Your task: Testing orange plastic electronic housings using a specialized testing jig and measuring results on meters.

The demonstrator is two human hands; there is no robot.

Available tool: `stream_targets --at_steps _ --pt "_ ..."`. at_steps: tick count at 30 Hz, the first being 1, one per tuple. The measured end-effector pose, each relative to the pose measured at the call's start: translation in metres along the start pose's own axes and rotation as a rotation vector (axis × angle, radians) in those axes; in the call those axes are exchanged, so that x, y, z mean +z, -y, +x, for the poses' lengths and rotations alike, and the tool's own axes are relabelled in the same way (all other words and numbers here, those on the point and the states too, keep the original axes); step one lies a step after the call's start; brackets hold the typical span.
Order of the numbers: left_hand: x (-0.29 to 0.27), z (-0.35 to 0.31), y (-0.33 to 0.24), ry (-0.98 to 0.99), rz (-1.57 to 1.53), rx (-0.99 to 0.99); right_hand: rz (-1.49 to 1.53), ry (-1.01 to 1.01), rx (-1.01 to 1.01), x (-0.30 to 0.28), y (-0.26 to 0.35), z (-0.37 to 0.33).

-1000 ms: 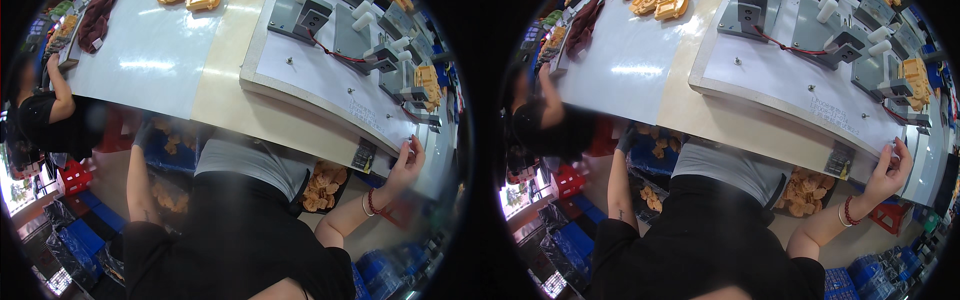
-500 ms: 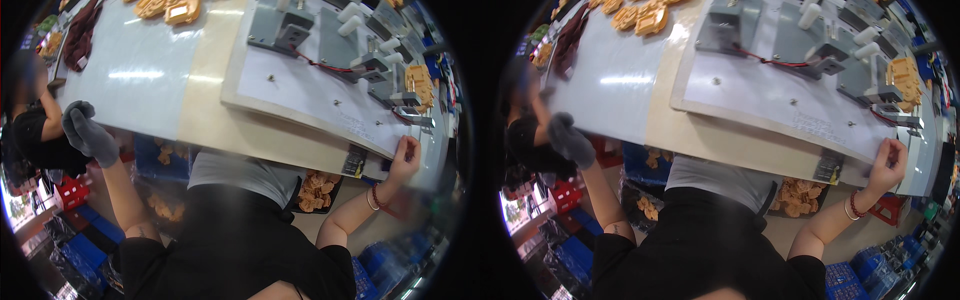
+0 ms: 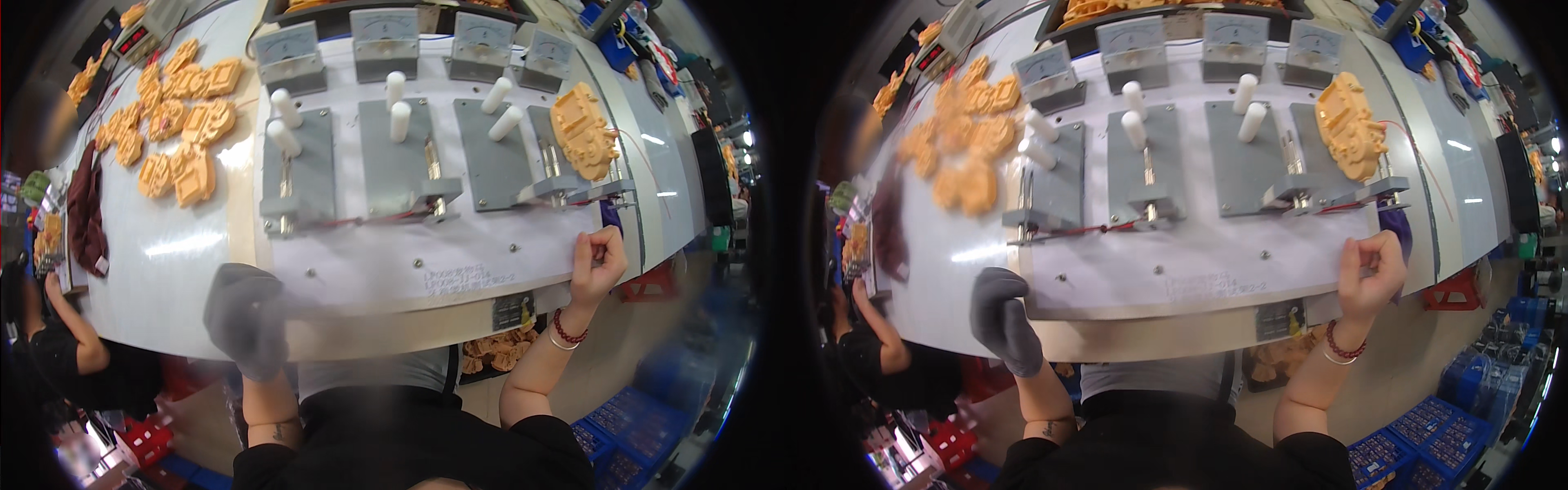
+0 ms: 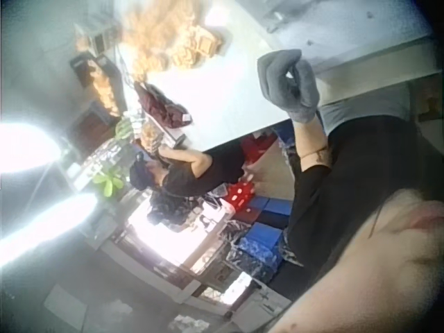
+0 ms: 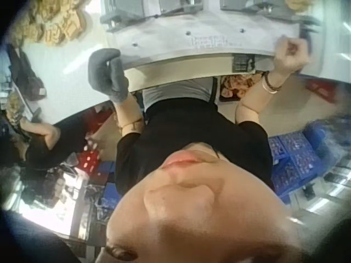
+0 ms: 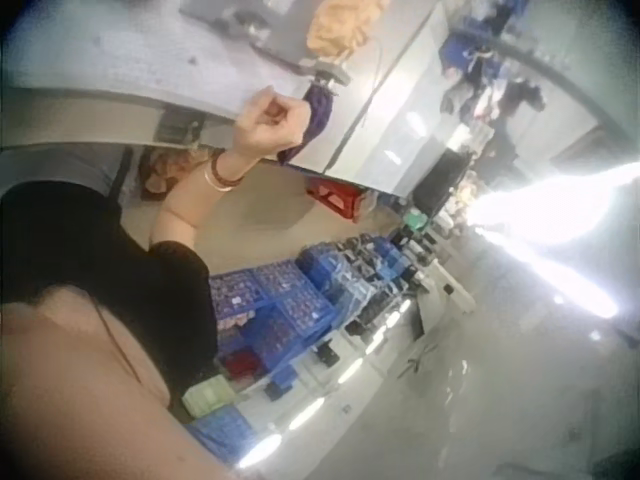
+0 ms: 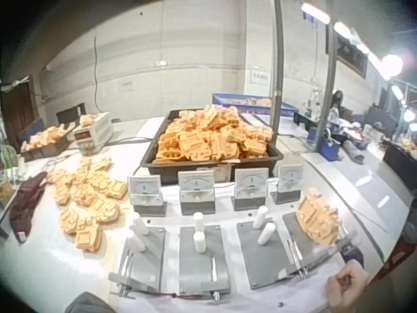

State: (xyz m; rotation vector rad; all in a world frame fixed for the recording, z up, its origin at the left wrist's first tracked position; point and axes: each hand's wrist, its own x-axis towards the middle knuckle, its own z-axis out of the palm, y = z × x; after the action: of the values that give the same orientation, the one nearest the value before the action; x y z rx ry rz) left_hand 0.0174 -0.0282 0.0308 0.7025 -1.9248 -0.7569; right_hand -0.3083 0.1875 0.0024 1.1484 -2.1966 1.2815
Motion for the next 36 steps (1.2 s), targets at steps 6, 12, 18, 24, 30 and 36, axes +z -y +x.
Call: stream_targets --at_steps 6,12,18,24,30,36 --pt "0.007 0.013 -0.003 0.153 -0.045 -0.198 0.030 0.021 0.032 0.002 0.006 0.002" --pt "0.010 0.014 0.001 0.150 -0.047 -0.215 0.154 0.087 0.129 -0.006 0.002 0.004" --pt "0.011 0.012 0.002 0.152 -0.032 -0.218 0.298 0.184 0.250 -0.011 0.007 0.008" --pt "0.013 0.012 0.002 0.140 -0.060 -0.212 0.350 0.229 0.264 -0.016 0.005 0.009" --pt "0.011 0.011 0.005 0.111 -0.105 -0.266 0.356 0.255 0.275 -0.019 0.003 0.009" --pt "0.012 0.011 0.006 0.106 -0.079 -0.257 0.381 0.251 0.243 -0.022 -0.006 0.006"
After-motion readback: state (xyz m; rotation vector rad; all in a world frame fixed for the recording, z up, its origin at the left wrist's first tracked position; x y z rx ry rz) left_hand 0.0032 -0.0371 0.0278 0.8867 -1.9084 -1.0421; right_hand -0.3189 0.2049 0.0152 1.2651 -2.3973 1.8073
